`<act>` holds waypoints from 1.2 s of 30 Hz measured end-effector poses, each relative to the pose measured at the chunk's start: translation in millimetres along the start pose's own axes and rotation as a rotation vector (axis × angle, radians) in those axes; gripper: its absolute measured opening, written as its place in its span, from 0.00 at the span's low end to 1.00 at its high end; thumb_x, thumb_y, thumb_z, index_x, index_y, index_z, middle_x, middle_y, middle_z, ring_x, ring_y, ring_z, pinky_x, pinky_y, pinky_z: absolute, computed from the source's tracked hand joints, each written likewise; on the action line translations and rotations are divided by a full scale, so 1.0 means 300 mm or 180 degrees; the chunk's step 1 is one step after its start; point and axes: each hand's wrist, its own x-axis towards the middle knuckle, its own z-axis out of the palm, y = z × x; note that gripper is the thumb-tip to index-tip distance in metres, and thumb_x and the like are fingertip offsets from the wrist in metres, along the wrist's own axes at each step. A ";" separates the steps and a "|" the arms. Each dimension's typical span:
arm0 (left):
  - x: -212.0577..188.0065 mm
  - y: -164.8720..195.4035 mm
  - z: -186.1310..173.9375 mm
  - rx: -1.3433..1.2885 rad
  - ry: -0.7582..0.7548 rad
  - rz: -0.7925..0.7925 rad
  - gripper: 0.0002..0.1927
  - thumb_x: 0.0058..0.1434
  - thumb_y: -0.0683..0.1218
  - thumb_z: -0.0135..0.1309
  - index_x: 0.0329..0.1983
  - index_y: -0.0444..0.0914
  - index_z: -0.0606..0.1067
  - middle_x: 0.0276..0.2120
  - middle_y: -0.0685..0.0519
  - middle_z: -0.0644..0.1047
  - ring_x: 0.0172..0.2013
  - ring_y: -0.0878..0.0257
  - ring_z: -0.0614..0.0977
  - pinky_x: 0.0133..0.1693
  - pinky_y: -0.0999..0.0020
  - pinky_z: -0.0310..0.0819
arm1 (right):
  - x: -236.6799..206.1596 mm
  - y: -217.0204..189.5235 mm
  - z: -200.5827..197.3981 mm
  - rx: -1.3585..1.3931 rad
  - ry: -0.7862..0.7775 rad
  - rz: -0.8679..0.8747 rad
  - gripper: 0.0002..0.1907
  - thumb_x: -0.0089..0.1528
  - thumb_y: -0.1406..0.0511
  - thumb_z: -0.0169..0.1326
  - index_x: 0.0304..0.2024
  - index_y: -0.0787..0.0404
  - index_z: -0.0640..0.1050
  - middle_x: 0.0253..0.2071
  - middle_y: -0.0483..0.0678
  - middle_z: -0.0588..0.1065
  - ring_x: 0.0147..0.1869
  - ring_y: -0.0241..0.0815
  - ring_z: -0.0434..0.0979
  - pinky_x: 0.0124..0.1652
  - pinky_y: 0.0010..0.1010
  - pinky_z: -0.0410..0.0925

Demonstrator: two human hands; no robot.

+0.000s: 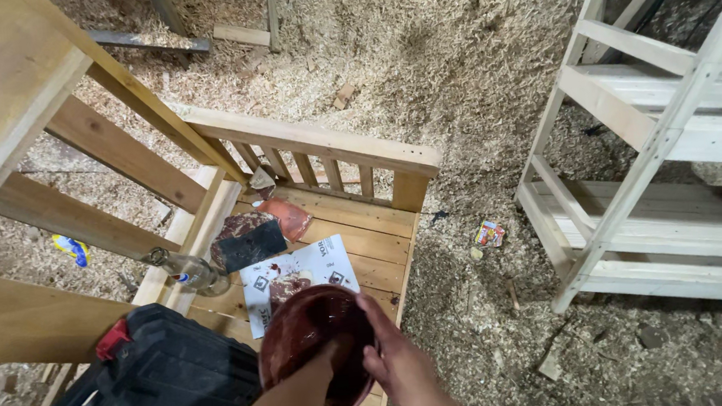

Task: The person applies a reddish-brown stain to a wooden chair using a cloth. They wipe the stain onto the frame and slats, then dip the cloth into a container to reload it before continuing to cover more surfaces.

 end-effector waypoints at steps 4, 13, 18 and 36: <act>-0.003 -0.006 -0.033 0.0016 0.0059 0.0022 0.18 0.65 0.49 0.48 0.57 0.43 0.75 0.53 0.43 0.77 0.52 0.50 0.81 0.52 0.54 0.75 | 0.068 -0.031 0.015 -0.0459 -0.0570 0.1385 0.31 0.68 0.58 0.47 0.73 0.29 0.57 0.66 0.43 0.73 0.60 0.52 0.79 0.58 0.38 0.71; 0.059 -0.031 -0.080 -0.0189 0.0212 -0.0040 0.18 0.66 0.49 0.48 0.58 0.43 0.74 0.53 0.43 0.77 0.52 0.50 0.81 0.52 0.54 0.76 | 0.155 0.060 0.022 0.0392 -0.0296 0.0683 0.30 0.65 0.64 0.45 0.70 0.35 0.64 0.65 0.44 0.74 0.55 0.49 0.83 0.55 0.36 0.72; 0.038 -0.039 -0.079 -0.0154 0.0341 -0.0023 0.18 0.66 0.49 0.48 0.58 0.44 0.74 0.53 0.43 0.77 0.51 0.50 0.81 0.51 0.54 0.76 | 0.154 0.084 0.040 0.0339 -0.0214 0.0471 0.27 0.67 0.59 0.45 0.70 0.39 0.64 0.61 0.49 0.77 0.59 0.50 0.81 0.56 0.37 0.71; -0.028 -0.026 -0.139 -0.0775 0.0158 0.0073 0.24 0.68 0.53 0.44 0.66 0.46 0.69 0.65 0.45 0.69 0.64 0.50 0.71 0.63 0.55 0.65 | 0.112 0.127 0.104 0.0765 -0.0144 0.0511 0.30 0.67 0.54 0.42 0.73 0.45 0.62 0.61 0.53 0.77 0.63 0.49 0.80 0.60 0.35 0.69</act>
